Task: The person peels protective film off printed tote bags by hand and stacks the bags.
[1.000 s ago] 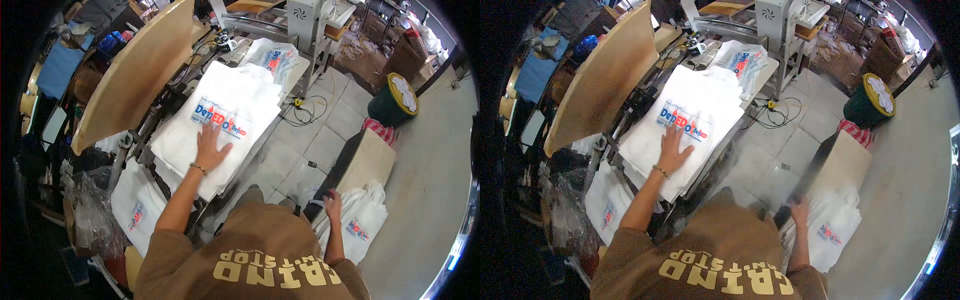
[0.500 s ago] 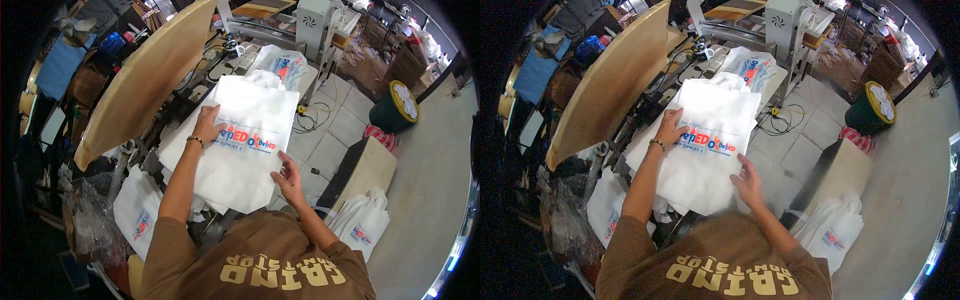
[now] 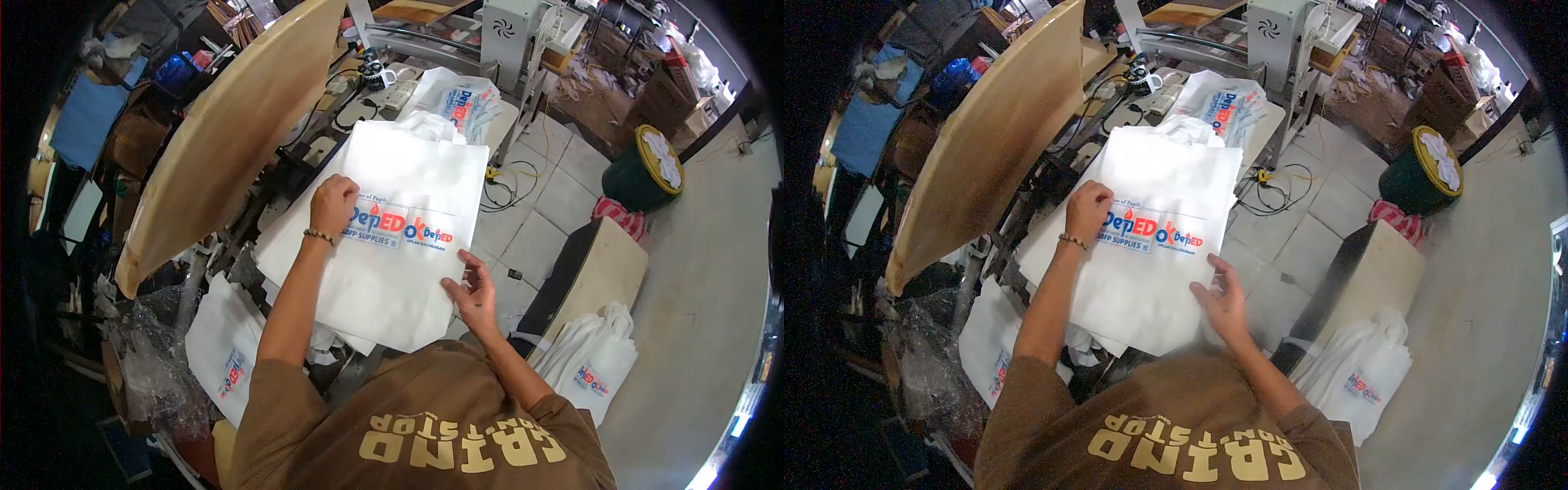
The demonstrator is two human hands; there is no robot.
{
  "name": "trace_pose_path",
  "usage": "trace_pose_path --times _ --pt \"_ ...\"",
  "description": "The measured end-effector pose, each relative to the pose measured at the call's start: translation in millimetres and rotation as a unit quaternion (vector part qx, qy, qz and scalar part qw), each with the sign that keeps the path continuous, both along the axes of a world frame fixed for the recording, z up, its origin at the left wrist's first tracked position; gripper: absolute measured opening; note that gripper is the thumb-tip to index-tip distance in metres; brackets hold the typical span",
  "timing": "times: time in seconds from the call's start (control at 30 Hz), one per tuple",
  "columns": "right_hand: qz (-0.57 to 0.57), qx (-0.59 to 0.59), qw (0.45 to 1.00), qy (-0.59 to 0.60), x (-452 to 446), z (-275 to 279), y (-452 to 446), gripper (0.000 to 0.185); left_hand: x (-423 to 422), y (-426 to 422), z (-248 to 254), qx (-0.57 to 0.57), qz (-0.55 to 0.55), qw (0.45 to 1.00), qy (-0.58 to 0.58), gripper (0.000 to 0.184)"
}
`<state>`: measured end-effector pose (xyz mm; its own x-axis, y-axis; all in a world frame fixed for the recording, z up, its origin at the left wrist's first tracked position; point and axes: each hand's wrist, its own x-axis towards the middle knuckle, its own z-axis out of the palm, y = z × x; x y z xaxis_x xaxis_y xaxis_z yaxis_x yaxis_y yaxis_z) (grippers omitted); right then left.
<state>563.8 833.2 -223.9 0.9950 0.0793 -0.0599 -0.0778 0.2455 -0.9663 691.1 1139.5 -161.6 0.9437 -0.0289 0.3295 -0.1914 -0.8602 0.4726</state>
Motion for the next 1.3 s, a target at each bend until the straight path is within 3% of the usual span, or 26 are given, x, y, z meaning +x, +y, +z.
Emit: trace_pose_path --times 0.07,0.2,0.57,0.63,0.7,0.87,0.97,1.03,1.07,1.1,1.17,1.3 --pt "0.001 -0.038 0.999 -0.004 1 6 1 0.059 -17 -14 -1 0.115 -0.022 0.986 -0.117 0.006" --pt "-0.039 -0.027 0.998 -0.036 5 -9 3 0.062 -53 -37 -8 0.194 -0.041 0.968 -0.152 0.008" --pt "-0.071 0.026 0.997 0.031 16 6 -5 0.061 -112 -96 0 0.150 -0.091 0.977 -0.121 0.009" --pt "-0.063 -0.056 0.996 0.005 17 10 -7 0.060 -122 -108 1 0.116 -0.118 0.979 -0.120 0.009" --pt "-0.069 -0.061 0.996 -0.006 20 7 -7 0.059 -132 -121 1 0.110 -0.122 0.979 -0.123 0.010" --pt "-0.064 -0.016 0.997 -0.032 24 7 -9 0.060 -164 -148 18 0.073 -0.173 0.982 -0.037 0.010" --pt "-0.089 -0.007 0.993 -0.072 29 -16 -14 0.045 -180 -153 33 0.021 -0.225 0.974 0.029 0.012" --pt "-0.029 -0.168 0.985 -0.038 32 -23 -27 0.027 -189 -155 55 -0.092 -0.359 0.921 0.121 0.013" --pt "-0.070 -0.274 0.946 -0.157 30 -2 -28 0.017 -192 -153 61 -0.092 -0.366 0.918 0.123 0.013" --pt "-0.077 -0.276 0.946 -0.152 29 13 -27 0.017 -194 -151 65 -0.130 -0.398 0.892 0.171 0.014" --pt "-0.083 -0.108 0.990 -0.029 30 34 -31 0.019 -193 -144 72 -0.167 -0.436 0.855 0.223 0.015" --pt "-0.106 -0.151 0.983 -0.022 28 41 -116 0.019 -185 -132 80 -0.169 -0.376 0.847 0.335 0.018"
